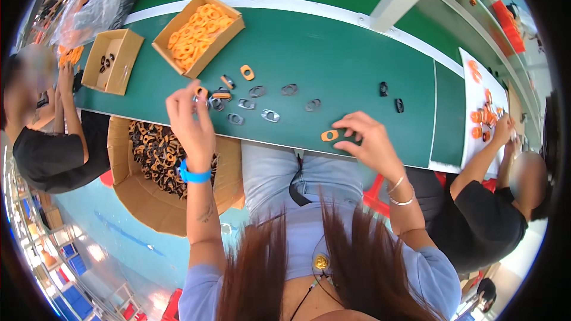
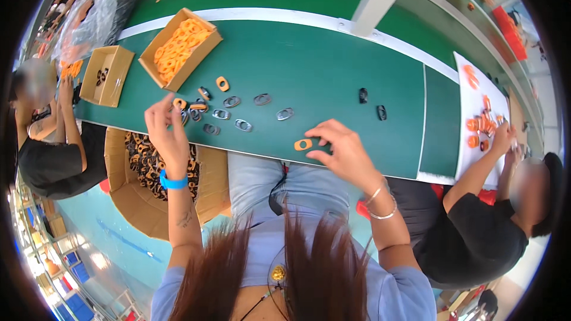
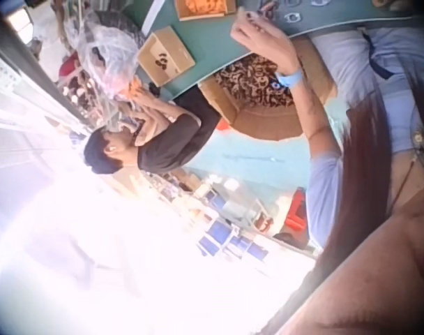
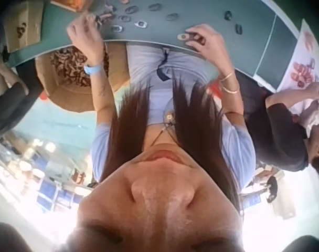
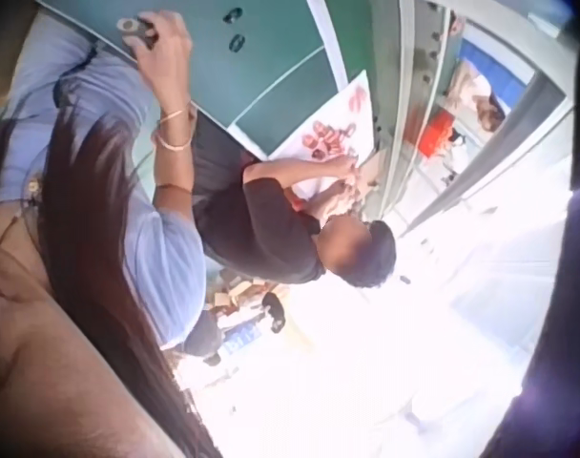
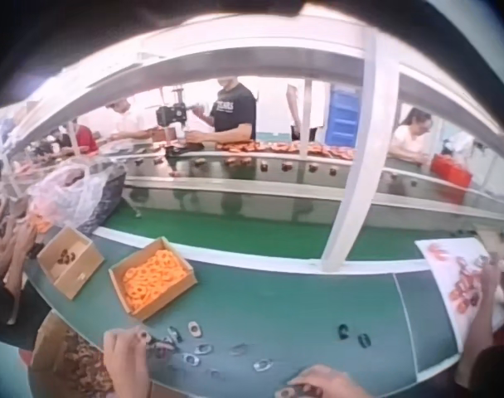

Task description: Assemble small plastic pieces on a factory production line.

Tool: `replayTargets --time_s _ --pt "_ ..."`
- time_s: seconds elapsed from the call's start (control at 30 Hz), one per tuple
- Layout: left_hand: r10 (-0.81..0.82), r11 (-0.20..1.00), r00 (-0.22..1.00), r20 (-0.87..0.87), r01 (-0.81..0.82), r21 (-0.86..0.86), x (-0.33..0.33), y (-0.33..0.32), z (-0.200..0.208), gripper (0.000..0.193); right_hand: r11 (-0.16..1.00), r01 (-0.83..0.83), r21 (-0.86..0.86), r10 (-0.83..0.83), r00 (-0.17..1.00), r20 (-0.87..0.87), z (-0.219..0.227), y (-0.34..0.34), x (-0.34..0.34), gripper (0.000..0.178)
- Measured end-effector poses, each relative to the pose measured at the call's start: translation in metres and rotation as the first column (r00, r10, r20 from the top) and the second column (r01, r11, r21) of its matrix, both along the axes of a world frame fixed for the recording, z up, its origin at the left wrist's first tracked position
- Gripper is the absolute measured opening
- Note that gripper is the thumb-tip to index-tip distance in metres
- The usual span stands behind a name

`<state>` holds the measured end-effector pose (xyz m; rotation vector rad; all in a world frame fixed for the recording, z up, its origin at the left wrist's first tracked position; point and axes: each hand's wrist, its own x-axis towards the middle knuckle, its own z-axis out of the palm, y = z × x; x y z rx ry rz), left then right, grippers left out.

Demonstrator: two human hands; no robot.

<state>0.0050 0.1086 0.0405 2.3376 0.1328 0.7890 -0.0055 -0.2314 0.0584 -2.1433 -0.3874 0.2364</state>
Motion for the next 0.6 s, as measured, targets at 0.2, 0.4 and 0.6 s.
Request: replayTargets --time_s 0.2,0.4,0.6 --pt "-0.580 0.813 0.810 -0.086 0.569 -0.128 -0.035 -0.106 -0.005 0.026 0.908 0.413 -0.068 -0.347 0.834 0.430 -0.018 -0.037 0.032 0.023" --pt "-0.654 0.756 0.741 -0.154 0.647 -0.099 -0.036 -0.142 -0.028 0.027 0.930 0.352 -0.104 -0.242 0.802 0.546 -0.029 -0.049 0.044 0.015" --pt "-0.636 0.770 0.765 -0.105 0.619 -0.153 -0.029 -0.148 -0.031 0.026 0.981 0.186 -0.062 -0.142 0.890 0.433 -0.027 -0.033 0.000 0.014"
